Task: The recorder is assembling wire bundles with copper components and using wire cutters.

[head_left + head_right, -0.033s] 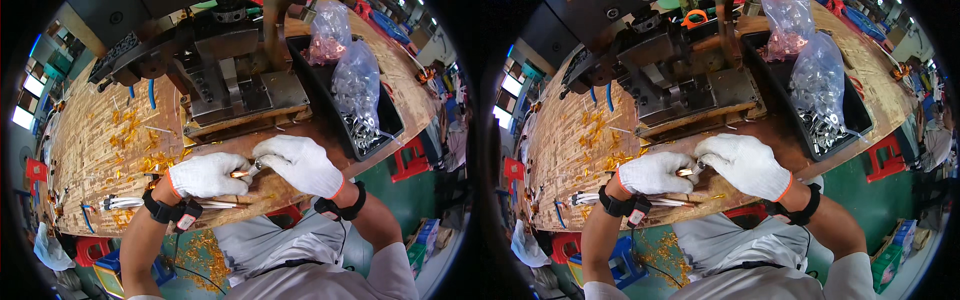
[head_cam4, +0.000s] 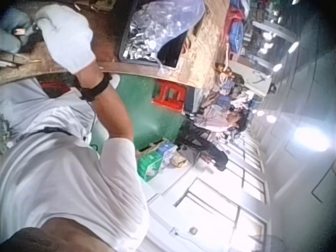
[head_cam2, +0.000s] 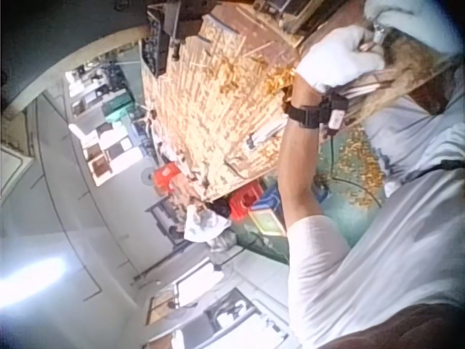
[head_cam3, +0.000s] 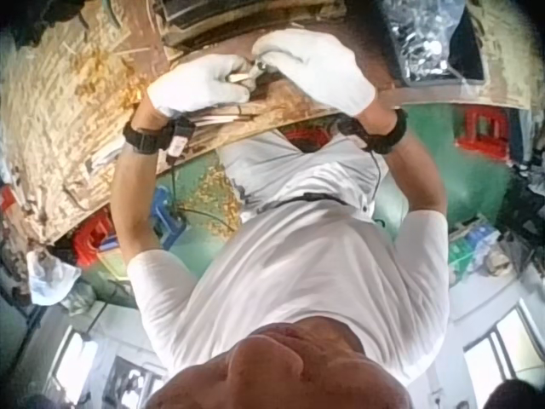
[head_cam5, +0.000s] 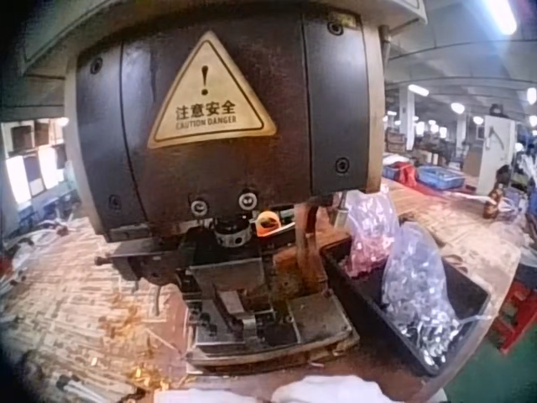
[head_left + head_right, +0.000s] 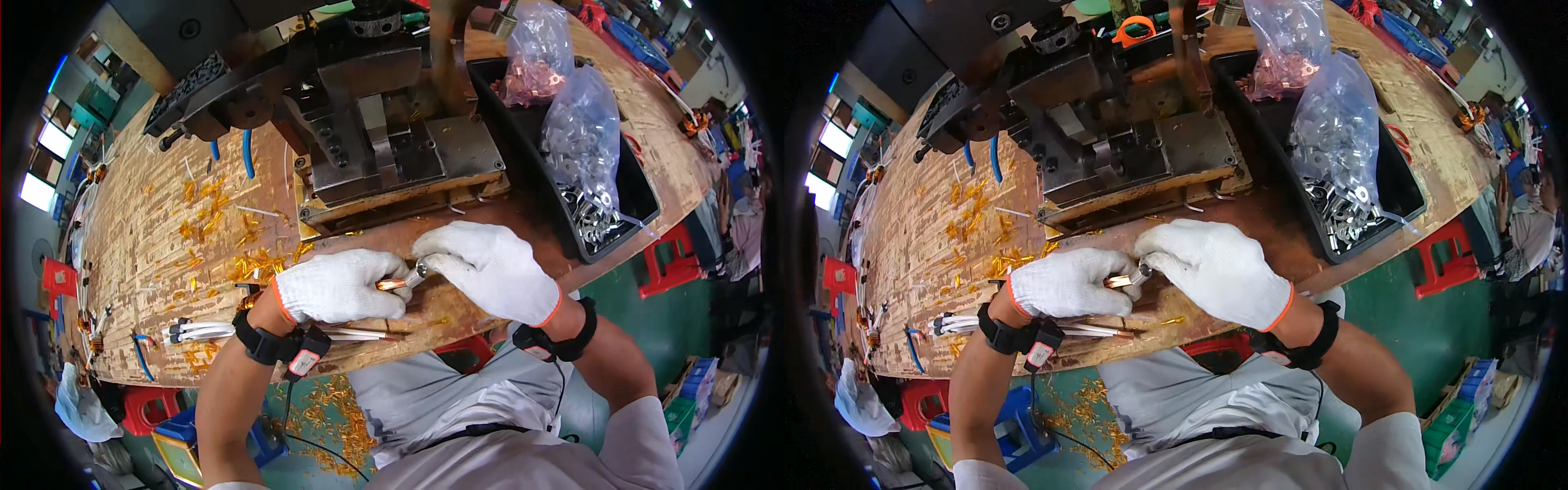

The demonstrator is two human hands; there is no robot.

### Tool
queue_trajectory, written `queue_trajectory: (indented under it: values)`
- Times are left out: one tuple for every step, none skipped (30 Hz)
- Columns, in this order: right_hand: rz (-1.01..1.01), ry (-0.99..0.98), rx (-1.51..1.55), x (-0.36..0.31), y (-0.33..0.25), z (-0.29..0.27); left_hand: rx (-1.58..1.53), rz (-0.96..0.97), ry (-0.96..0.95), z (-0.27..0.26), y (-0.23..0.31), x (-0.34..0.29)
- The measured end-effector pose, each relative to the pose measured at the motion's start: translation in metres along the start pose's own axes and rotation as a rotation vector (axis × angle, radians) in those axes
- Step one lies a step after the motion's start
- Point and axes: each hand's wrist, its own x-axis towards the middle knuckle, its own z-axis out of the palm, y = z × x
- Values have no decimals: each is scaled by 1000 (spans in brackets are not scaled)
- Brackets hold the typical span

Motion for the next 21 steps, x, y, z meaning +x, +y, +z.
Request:
queue_trajectory:
  values:
    - [-2,1,-2,-1,-2,1,2,1,2,1,-1,0]
    - [-29,38,-56,-3,-3,2,-17,4,9,2,-3,1]
    - [-55,75,-111,-4,-5,4,-34,8,17,3,-5,1]
    - [-57,76,-111,-6,-5,7,-32,8,18,3,-7,1]
    - [-84,134,-192,-8,-3,12,-44,28,25,3,-9,1]
    - [-110,192,-272,-10,-2,15,-54,48,32,3,-10,1]
    - [-110,194,-273,-12,-1,15,-52,49,31,2,-6,1]
    - [-99,188,-280,-14,-1,15,-20,24,34,1,0,0]
    - [-89,182,-286,-14,0,14,12,0,36,0,3,-1]
    - [-88,185,-286,-15,1,15,14,0,35,1,2,0]
    - [-85,180,-286,-16,2,16,56,18,59,1,-1,0]
    - [-81,176,-287,-16,2,17,98,36,82,2,-2,1]
    - [-79,175,-286,-15,1,17,97,35,80,2,1,0]
    - [-69,165,-290,-13,0,16,84,-6,61,1,5,-2]
    - [-60,156,-294,-13,-1,16,71,-48,43,0,8,-4]
    - [-66,157,-295,-12,0,14,73,-47,49,0,10,-4]
    - [-90,149,-276,-11,2,11,44,-47,44,-1,12,-5]
    - [-115,141,-258,-10,3,9,14,-46,39,-1,14,-5]
    - [-118,141,-255,-9,3,7,15,-49,42,-1,14,-6]
    - [-132,93,-256,-7,3,5,7,-70,32,0,13,-6]
    - [-146,46,-258,-6,3,3,0,-90,21,0,13,-7]
